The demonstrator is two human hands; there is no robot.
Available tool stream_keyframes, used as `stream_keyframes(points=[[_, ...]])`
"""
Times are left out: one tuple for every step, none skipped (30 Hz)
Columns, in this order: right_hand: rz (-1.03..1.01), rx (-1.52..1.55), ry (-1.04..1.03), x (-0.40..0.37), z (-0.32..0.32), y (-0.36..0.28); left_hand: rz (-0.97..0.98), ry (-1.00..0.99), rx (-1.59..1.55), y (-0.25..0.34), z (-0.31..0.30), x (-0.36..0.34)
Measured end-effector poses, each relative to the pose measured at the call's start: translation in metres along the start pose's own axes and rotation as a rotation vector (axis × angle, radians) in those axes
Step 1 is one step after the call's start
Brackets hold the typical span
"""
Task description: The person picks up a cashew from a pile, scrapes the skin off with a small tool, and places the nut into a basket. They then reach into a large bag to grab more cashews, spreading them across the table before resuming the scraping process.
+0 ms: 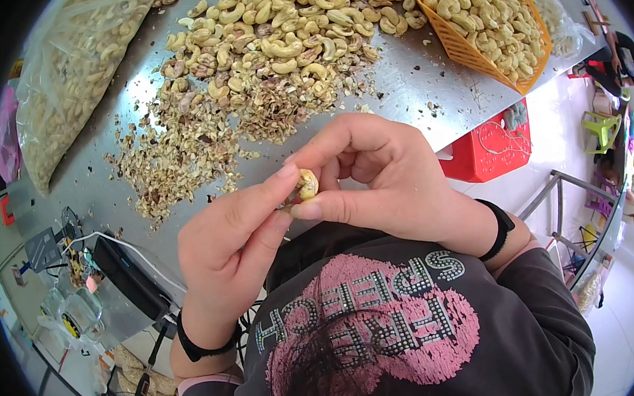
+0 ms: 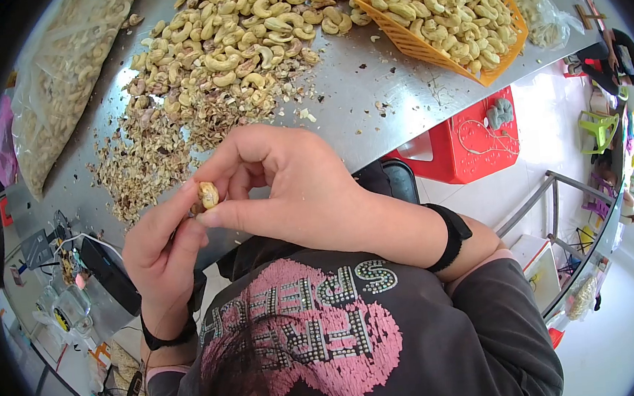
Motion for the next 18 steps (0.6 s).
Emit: stream_keyframes(points=[[0.000,0.000,0.000,0.000,0.000,-0.001,0.022,0.037,0.030,0.003,-0.001,0.000],[0.014,0.013,-0.001,0.000,0.000,-0.002,0.044,0.075,0.061,0.005,-0.003,0.000],[0.027,0.027,-0.002,0.000,0.000,-0.001,0.044,0.076,0.061,0.003,-0.003,0.001],[0.027,0.028,-0.004,0.000,0.001,-0.001,0.127,0.115,0.157,0.009,-0.005,0.001],[0.045,0.007,-0.016,0.000,0.003,0.001,0.210,0.154,0.252,0.016,-0.006,0.000],[0.062,-0.015,-0.028,-0.001,0.004,0.003,0.211,0.154,0.251,0.016,-0.006,-0.001],[0.063,-0.016,-0.027,-0.001,0.003,0.002,0.125,0.147,0.123,0.007,-0.008,-0.002],[0.073,-0.006,-0.031,-0.001,0.004,0.002,0.037,0.140,-0.003,-0.002,-0.009,-0.003],[0.080,0.004,-0.037,0.000,0.004,0.002,0.037,0.139,-0.001,-0.001,-0.009,-0.004],[0.078,0.004,-0.037,0.000,0.005,0.002,0.031,0.147,0.014,0.000,-0.011,-0.004],[0.067,0.030,-0.039,0.001,0.005,0.001,0.023,0.153,0.028,0.000,-0.012,-0.003],[0.057,0.056,-0.040,0.001,0.005,0.001,0.024,0.153,0.028,0.001,-0.012,-0.003],[0.057,0.056,-0.040,0.001,0.006,0.003,0.011,0.140,0.028,0.000,-0.011,-0.002],[0.035,0.101,-0.033,0.002,0.005,0.003,-0.003,0.126,0.028,0.000,-0.010,-0.002],[0.012,0.148,-0.027,0.003,0.005,0.002,-0.003,0.126,0.028,0.002,-0.011,-0.002],[0.013,0.148,-0.027,0.003,0.005,0.002,-0.082,0.099,0.025,-0.003,-0.009,-0.003],[0.024,0.200,-0.021,0.002,0.005,0.002,-0.161,0.073,0.021,-0.009,-0.007,-0.004],[0.035,0.253,-0.016,0.002,0.005,0.002,-0.161,0.073,0.022,-0.010,-0.007,-0.004]])
Point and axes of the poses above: each hand's wrist, its own x-axis towards the middle knuckle, its own z-axis out of the palm, y = z × x, the point moved 10 cm from there along x, towards the middle knuckle, and after that the axes turned 2 degrees about -x, right-handed, at the moved point
